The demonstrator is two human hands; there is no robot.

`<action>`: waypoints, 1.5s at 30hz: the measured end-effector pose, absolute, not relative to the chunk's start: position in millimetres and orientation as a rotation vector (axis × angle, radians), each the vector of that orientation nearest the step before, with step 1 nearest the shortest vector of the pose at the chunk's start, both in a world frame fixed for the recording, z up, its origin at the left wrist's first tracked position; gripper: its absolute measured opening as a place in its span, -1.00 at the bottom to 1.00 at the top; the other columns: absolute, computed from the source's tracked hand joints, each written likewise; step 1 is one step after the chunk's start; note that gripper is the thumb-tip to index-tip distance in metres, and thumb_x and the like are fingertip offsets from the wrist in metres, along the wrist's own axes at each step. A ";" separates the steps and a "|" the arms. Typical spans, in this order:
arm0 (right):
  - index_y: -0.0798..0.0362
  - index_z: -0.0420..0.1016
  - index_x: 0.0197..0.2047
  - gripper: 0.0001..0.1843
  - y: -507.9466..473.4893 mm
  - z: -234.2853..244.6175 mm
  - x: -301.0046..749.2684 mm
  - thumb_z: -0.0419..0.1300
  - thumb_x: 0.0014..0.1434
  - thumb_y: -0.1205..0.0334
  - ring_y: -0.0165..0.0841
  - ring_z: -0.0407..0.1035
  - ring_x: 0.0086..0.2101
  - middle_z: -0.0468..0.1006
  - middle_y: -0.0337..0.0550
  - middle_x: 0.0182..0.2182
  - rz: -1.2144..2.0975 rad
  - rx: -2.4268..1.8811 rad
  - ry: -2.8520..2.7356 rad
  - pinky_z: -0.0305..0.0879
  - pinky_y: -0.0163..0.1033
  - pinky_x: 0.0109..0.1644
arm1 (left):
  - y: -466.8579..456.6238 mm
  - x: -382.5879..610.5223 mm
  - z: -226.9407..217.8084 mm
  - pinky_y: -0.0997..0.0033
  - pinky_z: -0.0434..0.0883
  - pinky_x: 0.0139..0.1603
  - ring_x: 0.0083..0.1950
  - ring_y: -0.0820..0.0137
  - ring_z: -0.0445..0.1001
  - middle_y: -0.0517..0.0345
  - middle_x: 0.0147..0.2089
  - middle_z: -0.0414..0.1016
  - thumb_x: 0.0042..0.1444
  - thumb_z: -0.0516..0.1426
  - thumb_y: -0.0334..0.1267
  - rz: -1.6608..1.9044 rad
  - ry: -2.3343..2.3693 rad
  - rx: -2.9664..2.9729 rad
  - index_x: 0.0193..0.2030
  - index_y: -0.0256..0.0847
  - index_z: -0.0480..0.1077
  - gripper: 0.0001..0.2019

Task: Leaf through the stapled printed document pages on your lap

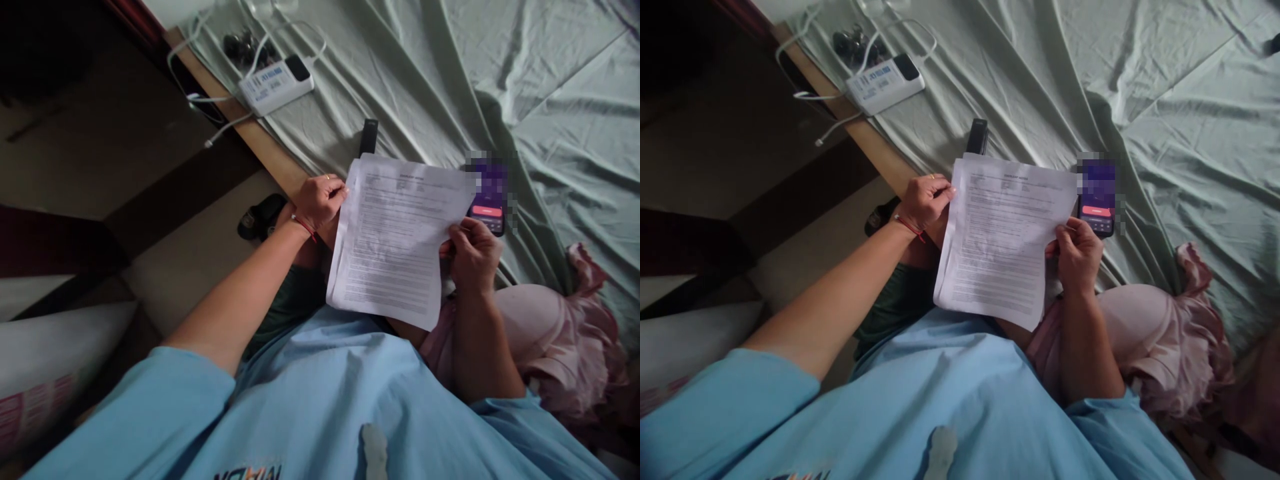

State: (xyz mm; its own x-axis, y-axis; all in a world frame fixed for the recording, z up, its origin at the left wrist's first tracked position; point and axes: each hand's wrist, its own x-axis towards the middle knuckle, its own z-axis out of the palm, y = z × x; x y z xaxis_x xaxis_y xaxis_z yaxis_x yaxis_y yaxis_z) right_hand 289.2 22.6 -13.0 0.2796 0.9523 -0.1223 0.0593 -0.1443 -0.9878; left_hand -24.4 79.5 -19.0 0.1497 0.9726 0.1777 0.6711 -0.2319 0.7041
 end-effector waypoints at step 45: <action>-0.07 0.57 -0.09 -0.57 13.4 1.3 279.1 0.38 0.06 -0.14 -0.23 0.58 -0.24 0.67 -0.17 -0.23 1.251 -1.396 -1.011 0.56 -0.11 -0.20 | 16.5 24.2 12.8 -0.03 0.51 0.10 0.13 0.00 0.55 -0.04 -0.11 0.62 0.15 0.26 0.19 1.059 1.086 0.877 0.00 -0.21 0.52 -0.50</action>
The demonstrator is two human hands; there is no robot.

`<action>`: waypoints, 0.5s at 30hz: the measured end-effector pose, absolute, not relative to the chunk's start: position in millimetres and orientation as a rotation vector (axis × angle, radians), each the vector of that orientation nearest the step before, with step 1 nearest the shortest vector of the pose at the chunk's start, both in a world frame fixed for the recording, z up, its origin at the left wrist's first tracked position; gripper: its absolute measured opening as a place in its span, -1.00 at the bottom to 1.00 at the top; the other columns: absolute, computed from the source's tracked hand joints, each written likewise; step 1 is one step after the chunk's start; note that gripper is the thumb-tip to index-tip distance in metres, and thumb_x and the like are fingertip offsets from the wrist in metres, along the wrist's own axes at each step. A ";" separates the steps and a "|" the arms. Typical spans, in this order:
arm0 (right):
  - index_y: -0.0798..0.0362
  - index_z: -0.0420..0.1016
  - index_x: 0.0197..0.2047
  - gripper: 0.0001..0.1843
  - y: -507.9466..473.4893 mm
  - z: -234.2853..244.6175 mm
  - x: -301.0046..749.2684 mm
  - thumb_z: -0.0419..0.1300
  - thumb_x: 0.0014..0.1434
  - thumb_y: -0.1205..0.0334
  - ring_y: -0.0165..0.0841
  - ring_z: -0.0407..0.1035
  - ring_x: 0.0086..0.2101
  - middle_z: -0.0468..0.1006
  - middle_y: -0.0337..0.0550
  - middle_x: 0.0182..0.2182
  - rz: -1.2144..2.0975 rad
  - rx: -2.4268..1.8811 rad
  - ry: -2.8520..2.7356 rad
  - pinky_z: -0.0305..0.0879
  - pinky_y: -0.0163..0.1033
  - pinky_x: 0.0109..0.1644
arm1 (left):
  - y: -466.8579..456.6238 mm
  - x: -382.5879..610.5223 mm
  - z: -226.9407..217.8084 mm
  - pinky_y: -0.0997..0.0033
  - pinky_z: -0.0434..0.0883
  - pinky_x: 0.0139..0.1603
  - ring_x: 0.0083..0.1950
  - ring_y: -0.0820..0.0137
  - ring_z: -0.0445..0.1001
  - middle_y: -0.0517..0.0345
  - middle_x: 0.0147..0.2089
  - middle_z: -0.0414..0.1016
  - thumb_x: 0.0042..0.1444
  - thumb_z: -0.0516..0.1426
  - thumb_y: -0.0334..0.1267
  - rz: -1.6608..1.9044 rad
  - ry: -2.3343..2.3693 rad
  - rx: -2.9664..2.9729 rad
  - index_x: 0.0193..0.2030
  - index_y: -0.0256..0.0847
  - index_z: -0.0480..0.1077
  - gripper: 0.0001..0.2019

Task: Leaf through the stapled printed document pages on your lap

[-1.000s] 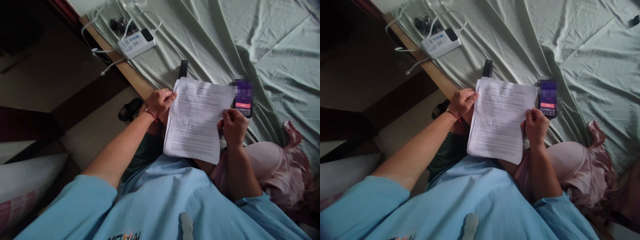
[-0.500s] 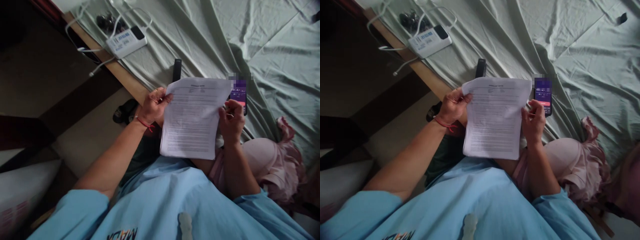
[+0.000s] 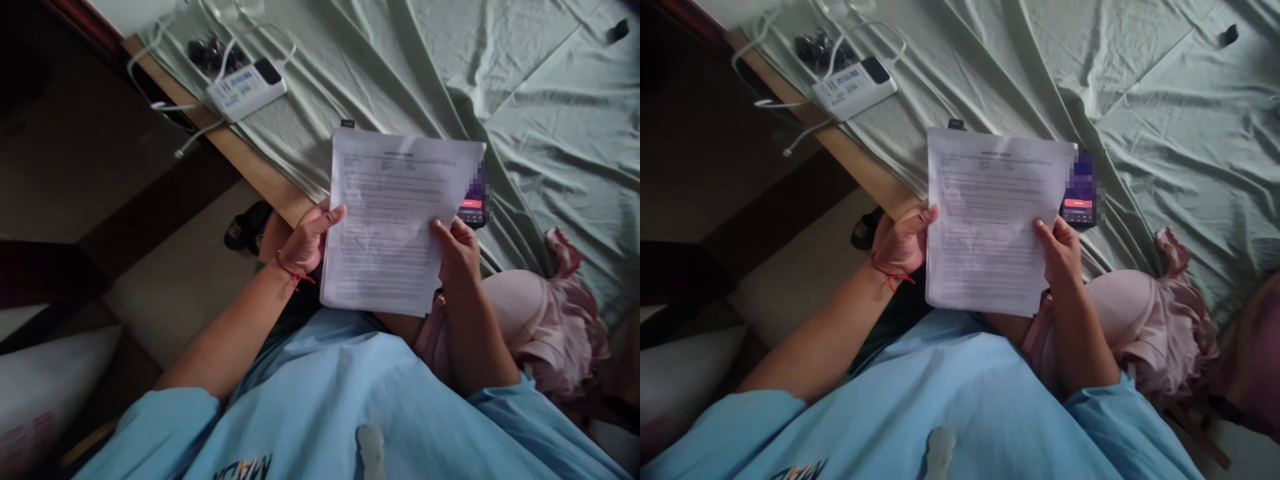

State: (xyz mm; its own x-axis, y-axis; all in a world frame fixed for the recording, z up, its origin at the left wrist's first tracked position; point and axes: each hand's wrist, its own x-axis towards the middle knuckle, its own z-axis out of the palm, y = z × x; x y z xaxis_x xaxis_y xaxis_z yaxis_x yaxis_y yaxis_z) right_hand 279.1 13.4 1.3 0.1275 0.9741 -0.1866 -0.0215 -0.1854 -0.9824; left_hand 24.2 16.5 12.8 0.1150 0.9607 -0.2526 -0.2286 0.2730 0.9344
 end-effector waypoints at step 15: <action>-0.08 0.52 -0.15 -0.45 18.2 -7.4 292.0 0.38 -0.04 -0.31 -0.11 0.57 -0.09 0.65 -0.09 -0.16 1.063 -1.419 -0.889 0.57 -0.03 -0.19 | -4.5 22.2 13.1 0.04 0.55 0.06 -0.06 0.07 0.62 -0.01 -0.18 0.67 -0.05 0.38 0.23 0.727 1.086 0.875 -0.22 -0.24 0.63 -0.48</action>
